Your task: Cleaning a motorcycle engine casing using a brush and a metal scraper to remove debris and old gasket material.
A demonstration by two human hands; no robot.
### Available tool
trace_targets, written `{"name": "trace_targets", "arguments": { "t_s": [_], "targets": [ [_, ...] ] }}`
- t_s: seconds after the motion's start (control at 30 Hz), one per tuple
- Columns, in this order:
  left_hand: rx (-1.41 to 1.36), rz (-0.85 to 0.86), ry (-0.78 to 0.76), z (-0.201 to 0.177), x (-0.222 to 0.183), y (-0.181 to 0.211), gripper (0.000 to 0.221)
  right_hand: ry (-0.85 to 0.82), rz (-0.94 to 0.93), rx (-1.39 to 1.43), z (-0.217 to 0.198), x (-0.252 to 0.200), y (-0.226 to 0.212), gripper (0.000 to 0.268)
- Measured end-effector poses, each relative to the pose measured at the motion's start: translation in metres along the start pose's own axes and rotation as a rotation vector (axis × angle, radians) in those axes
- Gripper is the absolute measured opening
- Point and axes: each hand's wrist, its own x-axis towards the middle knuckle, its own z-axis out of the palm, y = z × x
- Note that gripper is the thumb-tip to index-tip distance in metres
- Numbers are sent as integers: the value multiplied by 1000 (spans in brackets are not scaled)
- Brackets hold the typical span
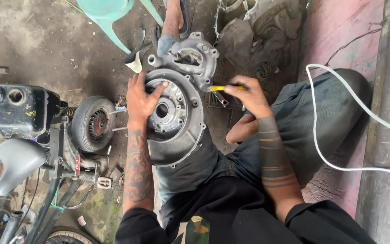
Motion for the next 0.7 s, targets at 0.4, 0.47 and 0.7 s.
{"name": "trace_targets", "arguments": {
  "t_s": [0.4,0.47,0.7],
  "targets": [
    [-77,20,4,-2,1,3,66,-17,16,-223,9,-4,8,25],
    [-31,7,1,-3,-1,-2,66,-40,17,-149,-7,-5,16,24],
    [-46,14,25,-3,0,4,67,-174,88,-75,24,-18,-37,22]
  ]
}}
